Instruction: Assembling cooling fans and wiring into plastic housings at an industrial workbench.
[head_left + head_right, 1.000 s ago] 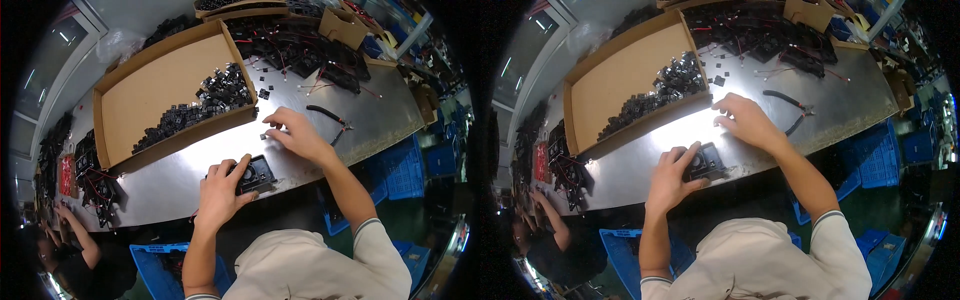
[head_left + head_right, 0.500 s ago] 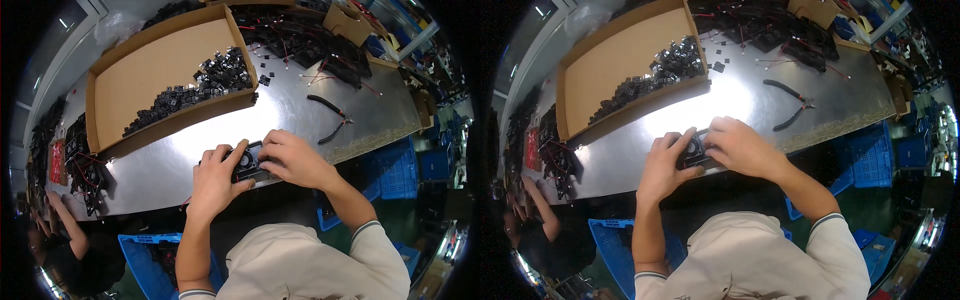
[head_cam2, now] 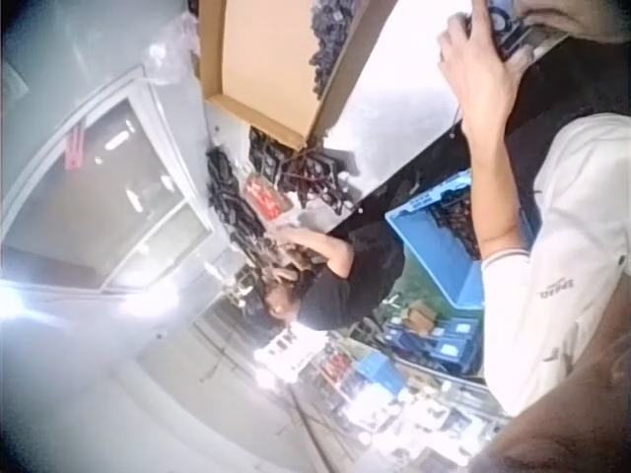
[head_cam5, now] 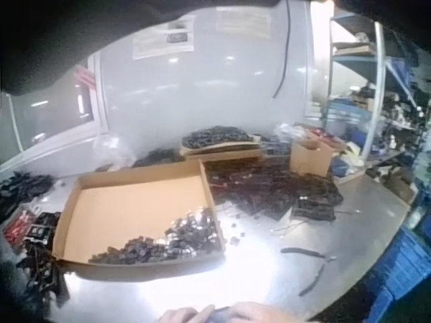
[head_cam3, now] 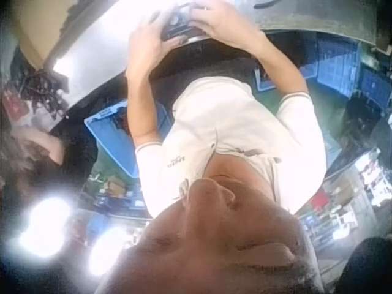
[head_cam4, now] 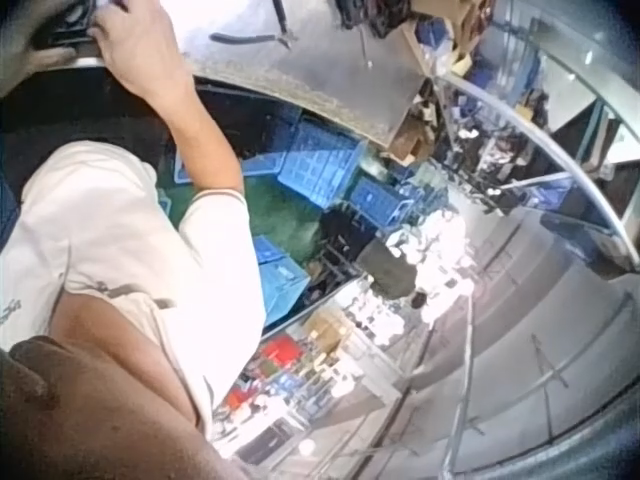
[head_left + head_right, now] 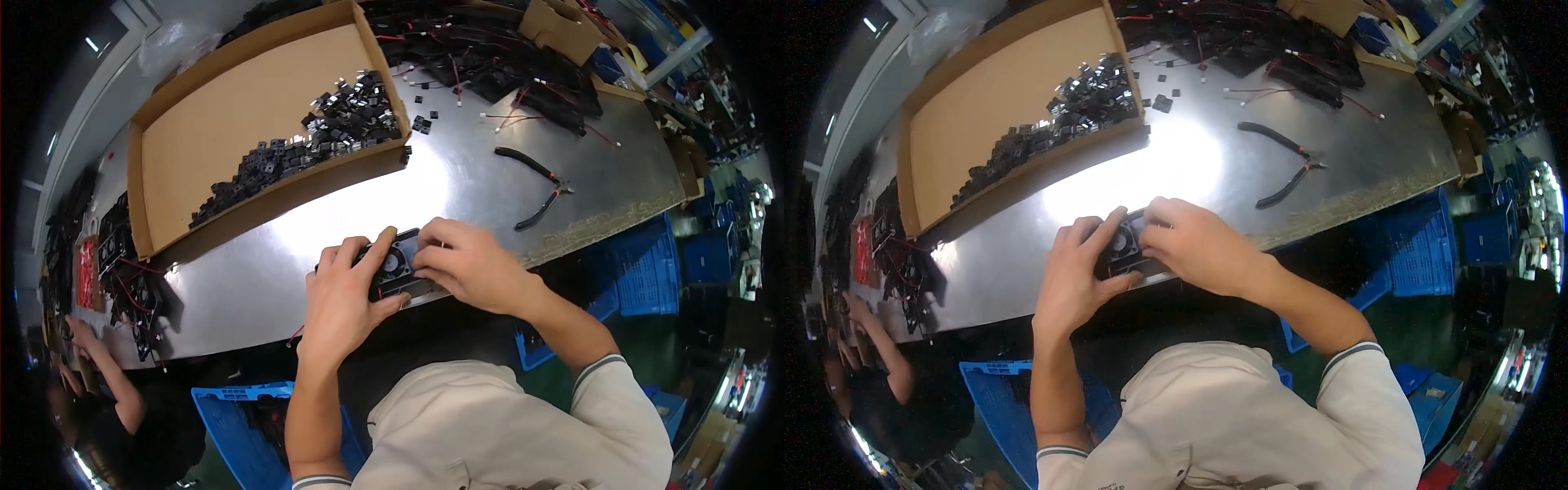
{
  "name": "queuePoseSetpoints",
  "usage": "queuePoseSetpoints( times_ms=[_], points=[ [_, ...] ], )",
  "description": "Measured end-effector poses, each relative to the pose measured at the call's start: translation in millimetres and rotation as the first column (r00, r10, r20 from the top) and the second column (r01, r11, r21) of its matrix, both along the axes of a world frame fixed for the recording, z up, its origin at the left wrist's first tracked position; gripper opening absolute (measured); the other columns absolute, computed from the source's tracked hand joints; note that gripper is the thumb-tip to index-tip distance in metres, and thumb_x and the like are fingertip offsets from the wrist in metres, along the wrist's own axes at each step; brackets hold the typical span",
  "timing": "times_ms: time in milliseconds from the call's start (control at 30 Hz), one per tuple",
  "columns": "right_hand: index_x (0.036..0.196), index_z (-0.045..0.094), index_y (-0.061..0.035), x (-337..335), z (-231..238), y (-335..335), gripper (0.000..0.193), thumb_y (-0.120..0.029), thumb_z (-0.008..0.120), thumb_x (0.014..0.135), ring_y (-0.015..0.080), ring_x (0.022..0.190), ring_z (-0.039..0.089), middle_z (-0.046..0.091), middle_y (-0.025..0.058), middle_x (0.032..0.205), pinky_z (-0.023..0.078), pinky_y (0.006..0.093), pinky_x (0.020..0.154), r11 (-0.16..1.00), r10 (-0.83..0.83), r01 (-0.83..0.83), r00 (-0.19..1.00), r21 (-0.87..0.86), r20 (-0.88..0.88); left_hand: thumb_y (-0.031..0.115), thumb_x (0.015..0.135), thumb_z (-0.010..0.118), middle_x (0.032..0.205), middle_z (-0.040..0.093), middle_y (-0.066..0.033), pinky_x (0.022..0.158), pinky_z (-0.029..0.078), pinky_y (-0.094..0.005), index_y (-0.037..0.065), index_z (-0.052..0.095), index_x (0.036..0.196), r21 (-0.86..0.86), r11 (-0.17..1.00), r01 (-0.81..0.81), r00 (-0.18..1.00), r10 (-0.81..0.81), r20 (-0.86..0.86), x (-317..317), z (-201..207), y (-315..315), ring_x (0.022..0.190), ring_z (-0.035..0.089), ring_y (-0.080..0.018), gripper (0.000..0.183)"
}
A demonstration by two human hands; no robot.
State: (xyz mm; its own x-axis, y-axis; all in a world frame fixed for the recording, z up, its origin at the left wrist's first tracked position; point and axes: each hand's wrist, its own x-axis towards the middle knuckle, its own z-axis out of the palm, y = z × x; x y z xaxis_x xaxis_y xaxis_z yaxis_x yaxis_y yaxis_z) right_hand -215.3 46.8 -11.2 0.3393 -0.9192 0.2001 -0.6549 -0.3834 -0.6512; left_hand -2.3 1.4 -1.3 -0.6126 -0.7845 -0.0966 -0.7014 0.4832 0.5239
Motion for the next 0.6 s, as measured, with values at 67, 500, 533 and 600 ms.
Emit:
queuePoseSetpoints(
  times_ms=[67,500,533,600],
  points=[
    [0.093,0.066,-0.0025,0.3,0.5,6.1,0.018,-0.009,0.074,0.079,0.0343,0.095,0.059,0.058,0.0149,0.105,0.05,0.0393,0.08,0.991,0.007,-0.019,0.996,-0.134,-0.089,0.023,0.07,0.085,0.121,0.056,-0.0133,0.098,0.046,-0.0438,0.018,0.052,0.142,0.013,1.0,0.02,1.0,-0.02,-0.009,-1.4,-0.2,0.7,0.112,0.052,-0.0332,0.08],
    [0.147,0.039,-0.0006,-157.0,-13.5,13.0,0.105,-0.045,0.086,0.064,0.0398,0.134,0.04,0.042,0.0225,0.144,0.031,0.0448,0.114,0.953,-0.271,0.301,0.897,0.035,-0.35,0.02,0.068,0.086,0.122,0.057,-0.0122,0.097,0.047,-0.0428,0.021,0.052,0.143,0.006,1.0,-0.011,1.0,0.011,-0.013,3.3,-1.8,-0.2,0.11,0.053,-0.0327,0.083],
    [0.147,0.039,-0.0006,-148.4,-17.9,15.0,0.105,-0.045,0.086,0.064,0.0398,0.134,0.04,0.042,0.0225,0.144,0.031,0.0448,0.114,0.956,-0.262,0.292,0.9,0.035,-0.349,0.021,0.068,0.086,0.122,0.057,-0.0122,0.097,0.047,-0.0429,0.021,0.052,0.144,0.001,1.0,-0.013,1.0,0.013,-0.013,3.6,-2.8,0.6,0.11,0.053,-0.0328,0.083],
    [0.14,0.048,-0.0001,-131.0,-27.5,17.1,0.086,-0.035,0.081,0.069,0.0371,0.124,0.049,0.049,0.0201,0.133,0.04,0.042,0.105,0.936,-0.344,0.352,0.903,-0.018,-0.258,0.022,0.069,0.086,0.122,0.058,-0.0122,0.097,0.047,-0.0429,0.022,0.051,0.144,-0.004,1.0,-0.017,1.0,0.017,-0.013,2.6,-1.5,2.6,0.11,0.053,-0.0328,0.083]
  ],
)
